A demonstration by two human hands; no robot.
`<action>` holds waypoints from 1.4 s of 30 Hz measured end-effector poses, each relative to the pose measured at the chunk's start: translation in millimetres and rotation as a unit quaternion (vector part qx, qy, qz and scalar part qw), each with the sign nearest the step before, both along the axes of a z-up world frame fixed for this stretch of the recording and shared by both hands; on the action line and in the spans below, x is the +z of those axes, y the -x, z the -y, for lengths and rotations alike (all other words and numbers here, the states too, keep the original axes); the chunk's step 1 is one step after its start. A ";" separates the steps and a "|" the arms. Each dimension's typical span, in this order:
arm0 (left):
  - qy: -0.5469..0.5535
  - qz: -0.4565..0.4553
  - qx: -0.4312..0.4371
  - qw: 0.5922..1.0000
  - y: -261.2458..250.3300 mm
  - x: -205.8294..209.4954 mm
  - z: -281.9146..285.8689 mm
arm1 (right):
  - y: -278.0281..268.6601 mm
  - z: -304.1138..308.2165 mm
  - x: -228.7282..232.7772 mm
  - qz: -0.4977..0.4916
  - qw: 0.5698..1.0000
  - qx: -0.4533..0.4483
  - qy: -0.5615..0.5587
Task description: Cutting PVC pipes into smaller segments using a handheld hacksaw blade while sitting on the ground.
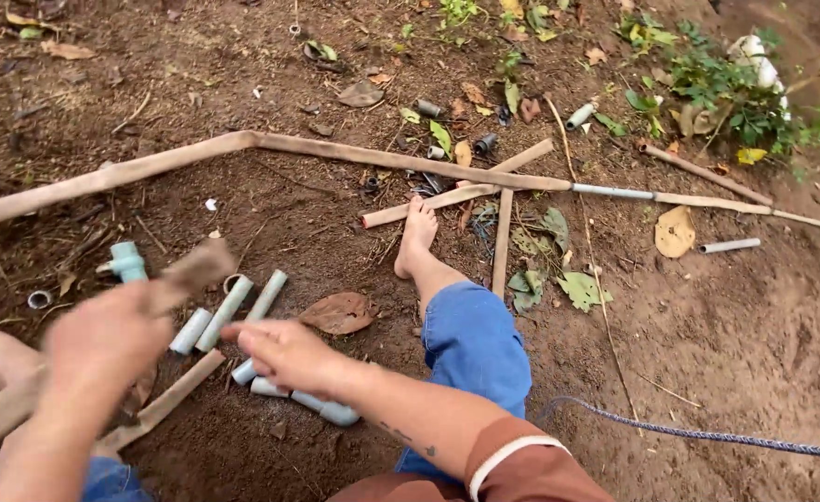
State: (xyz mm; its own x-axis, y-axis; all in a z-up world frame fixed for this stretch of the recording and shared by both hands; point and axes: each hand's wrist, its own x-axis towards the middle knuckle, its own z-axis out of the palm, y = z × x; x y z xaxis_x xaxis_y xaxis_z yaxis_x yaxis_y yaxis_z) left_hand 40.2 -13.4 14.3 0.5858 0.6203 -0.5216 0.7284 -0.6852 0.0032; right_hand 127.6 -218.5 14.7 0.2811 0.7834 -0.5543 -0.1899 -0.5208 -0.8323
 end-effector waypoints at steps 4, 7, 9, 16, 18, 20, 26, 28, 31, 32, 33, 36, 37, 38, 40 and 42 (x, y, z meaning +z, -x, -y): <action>-0.119 0.051 -0.035 0.991 15.6 -51.4 -10.5 | 2.9 3.4 -22.5 -0.031 1.000 0.007 -0.001; -0.018 -0.005 -0.085 0.996 4.1 -18.3 12.1 | -1.2 -1.9 -28.8 -0.067 0.996 -0.040 -0.034; -0.050 -0.033 -0.066 0.996 2.1 -24.5 1.7 | -3.0 -0.5 -9.1 -0.100 0.994 -0.044 -0.027; -0.043 -0.031 -0.051 0.997 8.6 -26.2 3.5 | 0.4 0.3 -12.0 -0.036 0.999 -0.001 -0.014; -0.049 0.050 -0.078 0.994 5.6 -36.4 19.6 | -4.1 -4.3 -8.8 -0.086 0.995 -0.049 -0.002; -0.040 0.027 -0.040 0.998 5.1 -20.1 -6.1 | 0.4 0.8 -14.9 -0.079 0.996 -0.028 -0.020; -0.058 0.054 -0.048 0.996 14.1 -40.2 10.1 | -1.0 1.6 -6.4 -0.046 0.999 -0.015 0.017; -0.065 0.095 -0.079 0.990 10.3 -23.5 14.9 | -0.9 -2.2 -1.2 -0.026 0.998 -0.025 0.042; 0.001 0.030 0.026 0.999 5.6 -0.2 -7.5 | 3.1 2.6 -2.4 -0.073 0.997 -0.029 -0.015; -0.016 0.053 0.030 0.998 9.3 -18.7 -21.5 | 5.7 4.0 -9.4 -0.066 0.997 -0.022 -0.017; -0.033 0.072 0.041 0.996 20.1 -36.6 -35.0 | 11.3 4.7 -16.8 -0.063 0.998 -0.009 -0.019; -0.014 0.271 0.030 0.962 35.8 -60.1 -13.3 | 9.9 10.7 -29.9 -0.103 0.982 -0.084 -0.134; -0.018 0.261 0.050 0.964 32.6 -54.2 -7.7 | 5.8 12.2 -33.8 -0.115 0.983 -0.065 -0.128; -0.027 0.293 0.020 0.955 29.4 -48.5 -3.5 | 2.3 12.8 -37.7 -0.118 0.982 -0.075 -0.125; -0.047 0.319 0.010 0.947 31.8 -44.0 -14.5 | 5.2 12.7 -47.5 -0.130 0.982 -0.063 -0.121; -0.030 0.313 0.060 0.947 36.7 -45.7 -38.9 | 8.4 18.8 -55.0 -0.129 0.980 -0.084 -0.125</action>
State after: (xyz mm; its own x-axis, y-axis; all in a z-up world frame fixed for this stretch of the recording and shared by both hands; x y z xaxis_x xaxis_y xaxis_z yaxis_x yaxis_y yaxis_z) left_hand 3.5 25.5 -31.4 0.6927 0.7190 -0.0561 0.6685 -0.6110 0.4240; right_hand 119.3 -237.2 -40.3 0.2932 0.8586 -0.4205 -0.4766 -0.2501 -0.8428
